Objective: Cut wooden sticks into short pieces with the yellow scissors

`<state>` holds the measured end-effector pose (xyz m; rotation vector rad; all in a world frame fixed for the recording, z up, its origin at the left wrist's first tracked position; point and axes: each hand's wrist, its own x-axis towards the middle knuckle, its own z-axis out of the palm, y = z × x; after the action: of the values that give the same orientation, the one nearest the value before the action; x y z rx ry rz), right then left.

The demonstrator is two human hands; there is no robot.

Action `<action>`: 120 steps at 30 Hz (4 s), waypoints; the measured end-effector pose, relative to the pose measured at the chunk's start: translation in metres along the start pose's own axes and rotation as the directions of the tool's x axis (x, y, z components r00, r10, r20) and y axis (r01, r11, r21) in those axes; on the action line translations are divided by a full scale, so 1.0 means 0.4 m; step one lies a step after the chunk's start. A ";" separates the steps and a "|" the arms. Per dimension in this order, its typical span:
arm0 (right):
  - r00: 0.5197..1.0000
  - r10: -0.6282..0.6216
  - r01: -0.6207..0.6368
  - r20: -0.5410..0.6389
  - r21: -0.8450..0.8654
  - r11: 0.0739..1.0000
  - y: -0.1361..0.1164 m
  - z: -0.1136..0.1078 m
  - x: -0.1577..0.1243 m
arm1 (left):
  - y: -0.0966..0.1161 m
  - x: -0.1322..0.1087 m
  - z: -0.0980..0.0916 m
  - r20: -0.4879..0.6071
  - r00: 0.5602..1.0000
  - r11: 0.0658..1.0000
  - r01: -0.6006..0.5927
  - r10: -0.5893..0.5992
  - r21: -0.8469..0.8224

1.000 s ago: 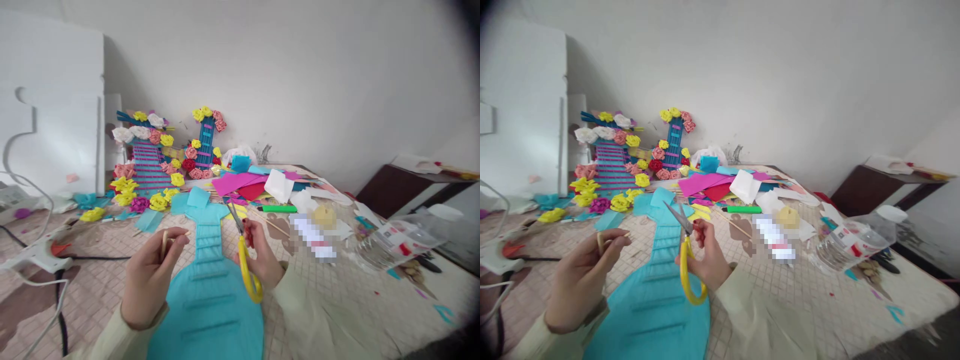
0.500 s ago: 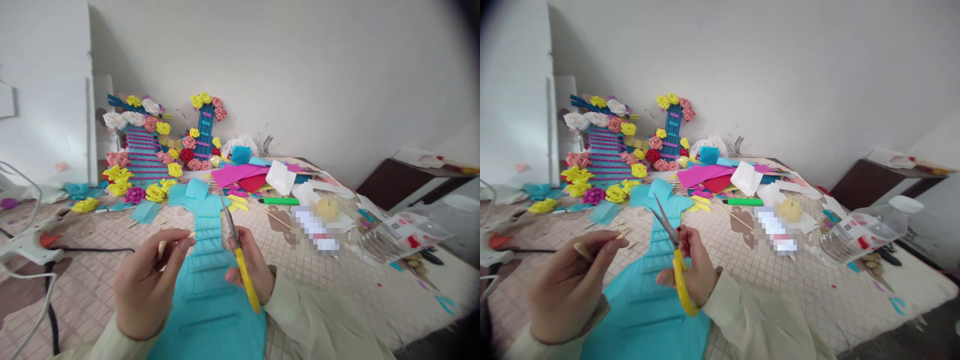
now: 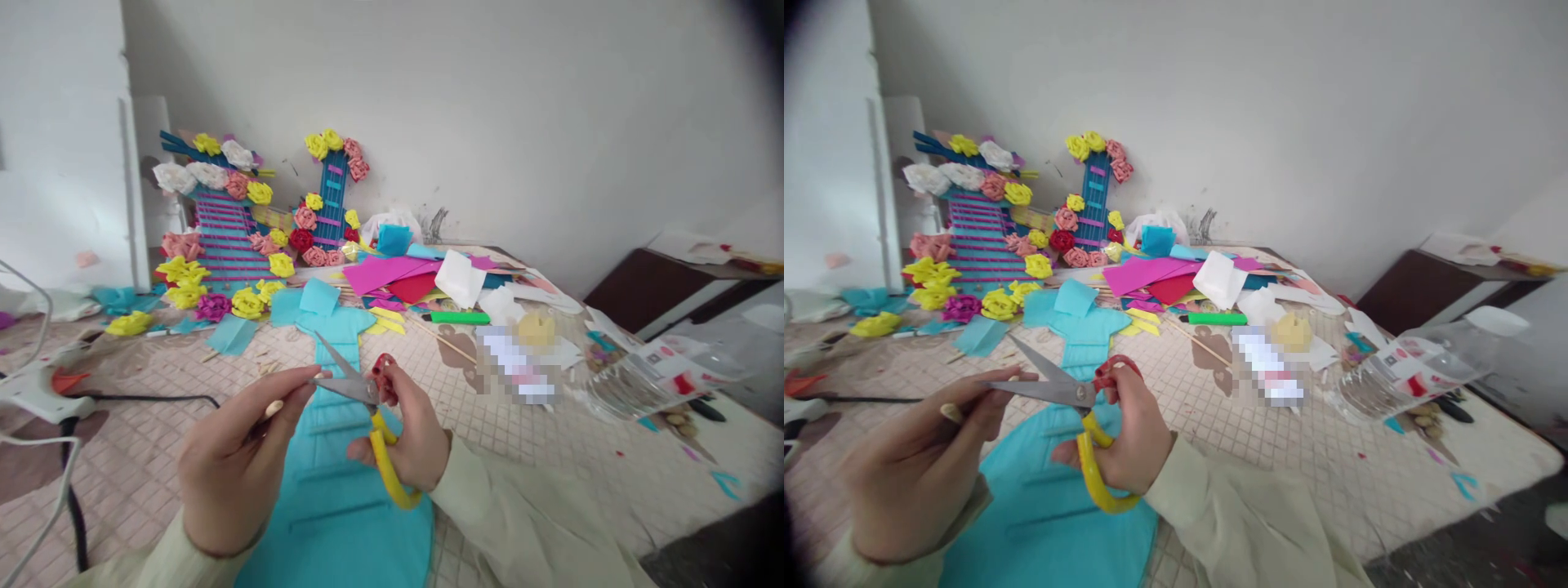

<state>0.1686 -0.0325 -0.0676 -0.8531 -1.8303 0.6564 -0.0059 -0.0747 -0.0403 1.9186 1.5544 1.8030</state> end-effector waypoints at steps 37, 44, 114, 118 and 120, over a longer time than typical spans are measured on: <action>1.000 -0.026 0.025 -0.001 -0.206 0.978 -0.001 -0.012 0.001 | 0.000 0.013 -0.007 0.041 0.971 0.951 -0.239 0.236 0.194; 0.998 0.005 -0.019 -0.064 -0.217 0.976 -0.004 -0.016 0.000 | 0.002 0.009 -0.013 0.014 0.986 0.960 -0.166 0.167 0.226; 0.988 0.153 -0.147 0.035 -0.121 0.982 -0.006 -0.034 0.010 | 0.005 0.037 -0.041 0.082 0.985 0.922 -0.169 0.149 0.348; 0.973 0.227 -0.228 -0.035 -0.026 0.973 0.007 -0.038 0.027 | -0.075 0.097 -0.081 0.043 0.999 0.821 -0.046 0.026 0.568; 0.963 0.262 -0.263 -0.067 0.004 0.965 0.015 -0.039 0.033 | -0.124 0.119 -0.096 0.122 0.992 0.789 -0.042 -0.043 0.614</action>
<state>0.1809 -0.0174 -0.0589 -1.1202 -1.6739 0.7801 -0.0753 -0.0391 -0.0278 2.2088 2.2948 1.2020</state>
